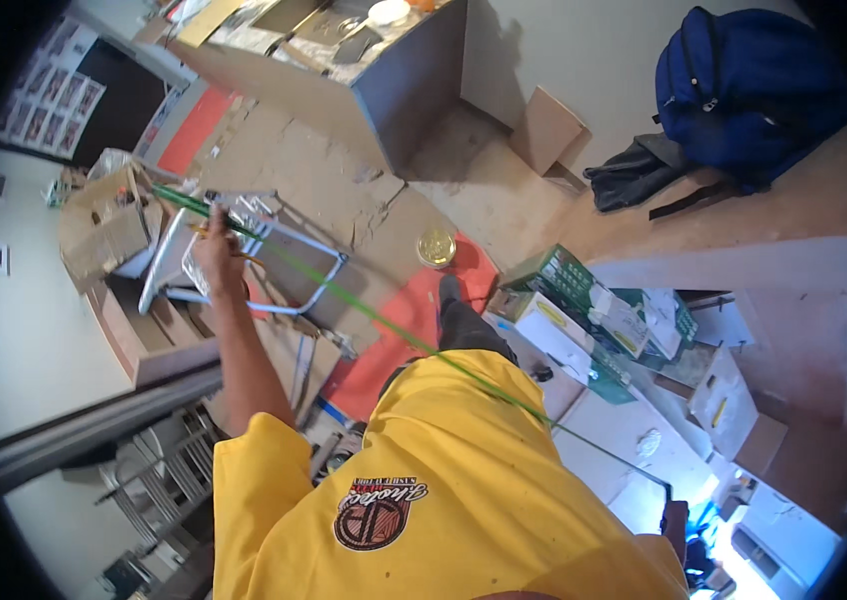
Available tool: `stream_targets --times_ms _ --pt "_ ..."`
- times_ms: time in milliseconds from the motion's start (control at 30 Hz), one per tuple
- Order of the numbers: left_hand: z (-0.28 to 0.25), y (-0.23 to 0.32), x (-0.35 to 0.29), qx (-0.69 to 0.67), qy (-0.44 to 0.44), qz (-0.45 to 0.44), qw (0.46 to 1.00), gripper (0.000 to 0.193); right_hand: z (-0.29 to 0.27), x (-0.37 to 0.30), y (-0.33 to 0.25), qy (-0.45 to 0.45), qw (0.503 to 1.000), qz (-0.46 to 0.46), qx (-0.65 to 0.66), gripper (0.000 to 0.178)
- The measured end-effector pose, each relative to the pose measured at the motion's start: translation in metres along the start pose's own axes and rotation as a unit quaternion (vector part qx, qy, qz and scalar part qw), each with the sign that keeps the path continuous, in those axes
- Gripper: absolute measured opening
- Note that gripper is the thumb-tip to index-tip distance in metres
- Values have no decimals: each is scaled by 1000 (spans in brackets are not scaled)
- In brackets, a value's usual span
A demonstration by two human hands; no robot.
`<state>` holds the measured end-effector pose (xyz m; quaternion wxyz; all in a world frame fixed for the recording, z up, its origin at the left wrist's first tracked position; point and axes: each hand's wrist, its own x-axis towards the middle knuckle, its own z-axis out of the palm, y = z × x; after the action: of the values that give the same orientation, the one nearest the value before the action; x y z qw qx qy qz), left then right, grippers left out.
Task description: The person measures the interior dimensions of a kitchen cabinet using a tape measure and a pencil. They then move to a large sheet of plywood on the floor, position a smaller piece of wood on it, and measure and mark the plywood with the tape measure and pencil.
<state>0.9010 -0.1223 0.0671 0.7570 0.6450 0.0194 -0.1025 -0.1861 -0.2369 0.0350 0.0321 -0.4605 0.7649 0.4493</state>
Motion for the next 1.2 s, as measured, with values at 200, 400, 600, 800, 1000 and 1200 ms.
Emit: stream_targets --times_ms 200,400,600,800,1000,1200 --pt "163 -78 -1 41 -76 70 994 19 -69 -106 -238 -190 974 -100 75 31" --pt "250 -184 53 50 -179 73 980 20 -119 -197 -418 -282 949 -103 98 45" --pt "286 -190 108 111 -230 42 966 14 -77 -264 -381 -340 865 -197 311 35" --pt "303 -306 144 141 -311 -5 940 16 -110 -275 -539 -165 949 -74 257 35" --pt "315 -384 164 238 -258 -19 936 32 -112 -230 -758 -246 923 -125 266 46" --pt "338 -430 225 301 -171 46 937 30 -69 -144 -897 -199 895 -257 306 55"
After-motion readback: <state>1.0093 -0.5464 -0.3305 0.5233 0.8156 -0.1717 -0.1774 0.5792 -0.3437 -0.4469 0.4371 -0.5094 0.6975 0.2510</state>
